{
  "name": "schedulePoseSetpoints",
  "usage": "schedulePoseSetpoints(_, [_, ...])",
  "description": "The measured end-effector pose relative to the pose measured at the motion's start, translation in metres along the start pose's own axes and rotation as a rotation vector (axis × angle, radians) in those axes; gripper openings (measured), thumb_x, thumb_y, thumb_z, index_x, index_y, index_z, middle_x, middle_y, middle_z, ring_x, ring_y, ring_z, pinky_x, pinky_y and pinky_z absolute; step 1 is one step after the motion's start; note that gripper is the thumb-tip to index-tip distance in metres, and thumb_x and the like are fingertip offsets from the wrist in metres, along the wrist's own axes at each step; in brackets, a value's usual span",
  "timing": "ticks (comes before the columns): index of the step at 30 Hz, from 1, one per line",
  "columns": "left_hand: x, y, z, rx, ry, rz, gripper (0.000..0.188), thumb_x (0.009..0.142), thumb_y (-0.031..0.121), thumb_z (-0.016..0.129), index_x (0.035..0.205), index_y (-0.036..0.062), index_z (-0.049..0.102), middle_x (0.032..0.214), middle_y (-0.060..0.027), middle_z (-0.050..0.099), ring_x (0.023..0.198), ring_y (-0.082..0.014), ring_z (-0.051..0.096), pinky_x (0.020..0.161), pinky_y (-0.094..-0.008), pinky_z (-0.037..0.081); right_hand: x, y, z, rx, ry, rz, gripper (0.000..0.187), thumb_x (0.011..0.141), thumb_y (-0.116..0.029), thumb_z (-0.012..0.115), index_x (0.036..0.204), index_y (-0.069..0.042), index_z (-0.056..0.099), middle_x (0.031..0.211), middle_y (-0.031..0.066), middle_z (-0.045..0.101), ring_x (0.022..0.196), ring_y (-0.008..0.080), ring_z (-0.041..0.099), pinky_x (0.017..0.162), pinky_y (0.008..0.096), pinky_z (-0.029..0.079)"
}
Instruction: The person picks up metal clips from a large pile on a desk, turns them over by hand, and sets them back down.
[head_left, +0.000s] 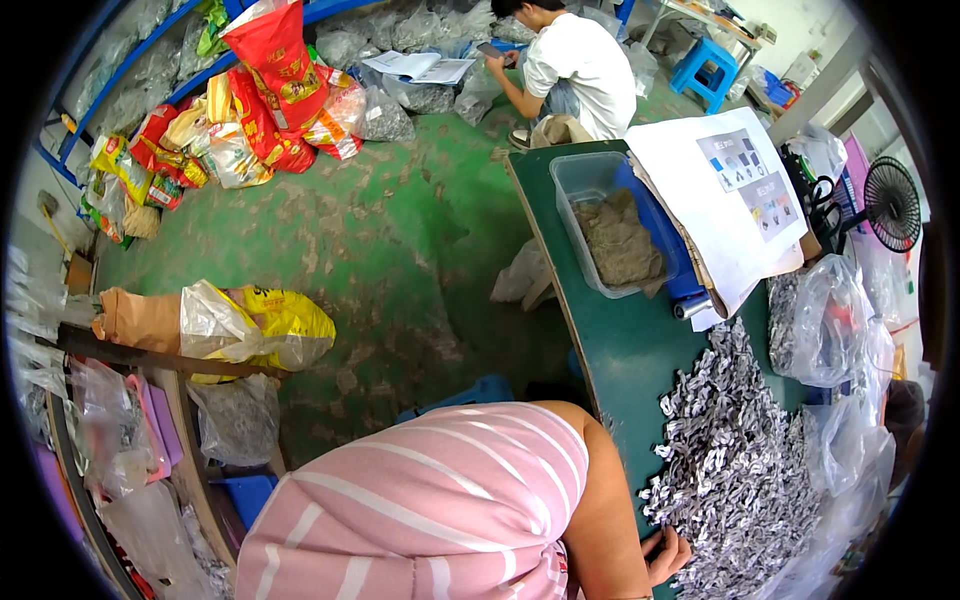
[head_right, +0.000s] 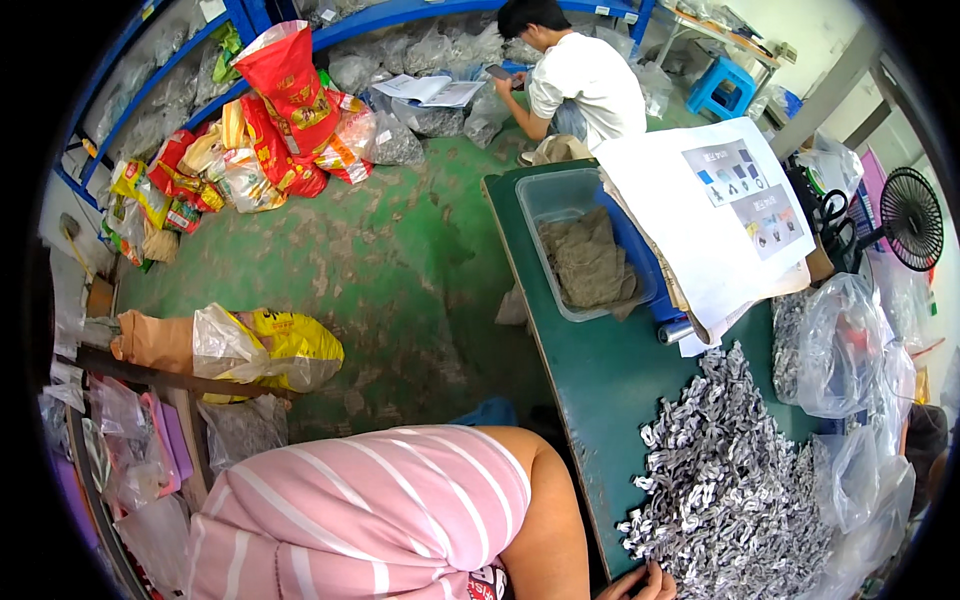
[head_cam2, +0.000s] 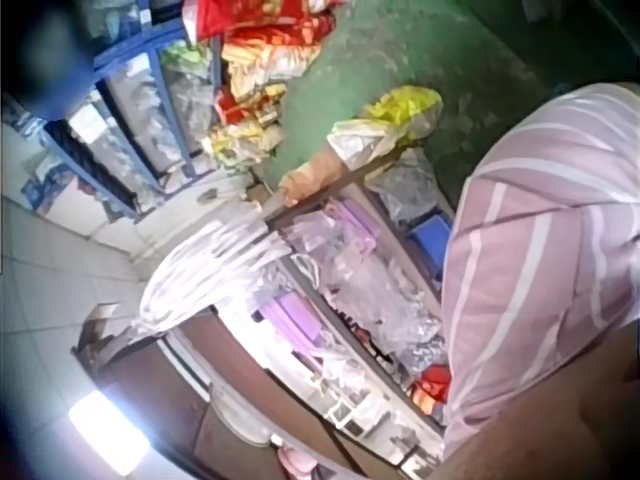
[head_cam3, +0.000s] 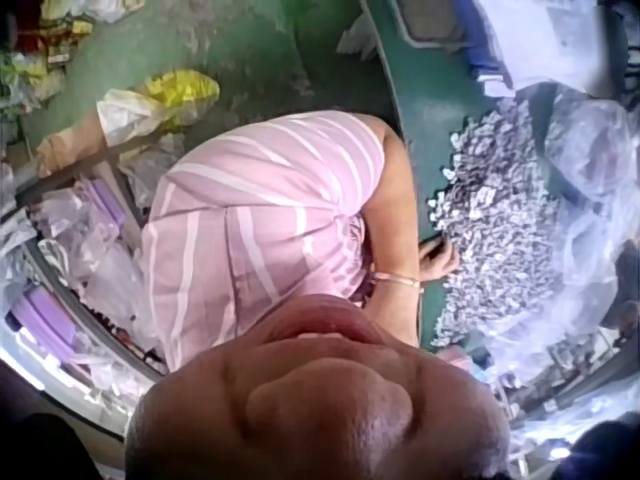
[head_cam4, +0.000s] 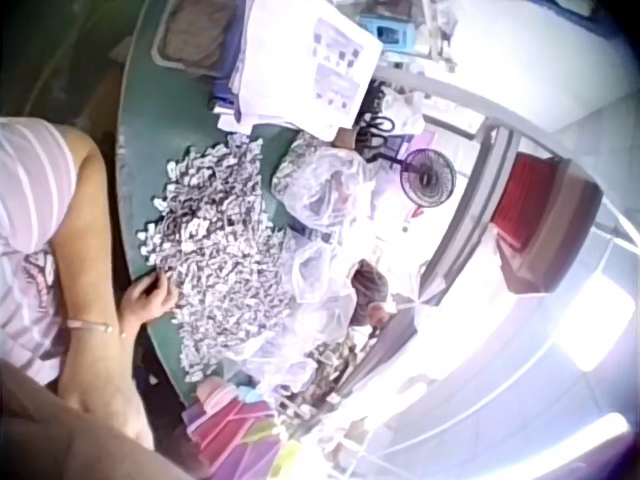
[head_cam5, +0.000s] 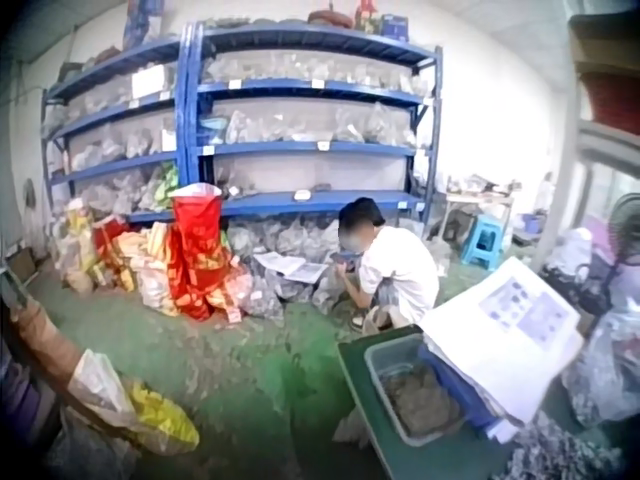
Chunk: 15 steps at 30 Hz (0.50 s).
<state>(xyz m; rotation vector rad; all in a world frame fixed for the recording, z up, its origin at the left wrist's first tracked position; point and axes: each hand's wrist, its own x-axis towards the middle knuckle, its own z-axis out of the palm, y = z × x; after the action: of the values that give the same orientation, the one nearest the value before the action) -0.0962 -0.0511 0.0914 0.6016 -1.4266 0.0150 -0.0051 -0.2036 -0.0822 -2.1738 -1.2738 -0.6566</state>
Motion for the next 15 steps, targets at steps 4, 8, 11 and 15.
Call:
schedulePoseSetpoints(4, [-0.004,0.000,-0.003,-0.001,0.002,-0.017,0.018,0.081,0.014,0.063,0.081,-0.0041,0.061,0.071,-0.0120,0.060,0.066,-0.0161,0.057,0.056,-0.0266,0.045,-0.014,0.015,-0.001,0.081,0.000,0.129,0.017,0.072,0.003,0.061,0.089,0.001,0.060,0.087,0.0143,0.052,0.076,0.0250,0.052,0.064,0.0320,0.044])
schedulePoseSetpoints(8, [-0.017,0.008,-0.007,0.030,0.014,-0.086,0.018,0.082,0.014,0.063,0.081,-0.0042,0.061,0.071,-0.0122,0.061,0.066,-0.0162,0.057,0.056,-0.0266,0.045,-0.037,0.043,0.002,0.560,0.025,0.613,0.021,0.071,0.000,0.067,0.091,-0.001,0.061,0.087,0.0174,0.056,0.078,0.0314,0.055,0.070,0.0364,0.046])
schedulePoseSetpoints(11, [-0.049,0.007,-0.013,0.102,0.145,-0.243,0.018,0.082,0.014,0.063,0.081,-0.0044,0.061,0.071,-0.0124,0.061,0.066,-0.0163,0.058,0.056,-0.0266,0.045,-0.034,0.044,-0.005,0.620,-0.057,0.816,0.019,0.074,-0.004,0.066,0.093,-0.004,0.062,0.090,0.0166,0.057,0.081,0.0302,0.055,0.072,0.0364,0.046])
schedulePoseSetpoints(15, [-0.121,-0.019,-0.015,0.467,0.636,-0.491,0.010,0.074,0.009,0.058,0.077,0.0003,0.055,0.065,-0.0086,0.056,0.061,-0.0197,0.057,0.055,-0.0313,0.044,0.005,-0.011,-0.011,0.388,-0.135,0.326,0.010,0.077,0.003,0.055,0.087,0.003,0.057,0.086,0.0127,0.051,0.075,0.0215,0.051,0.063,0.0303,0.043])
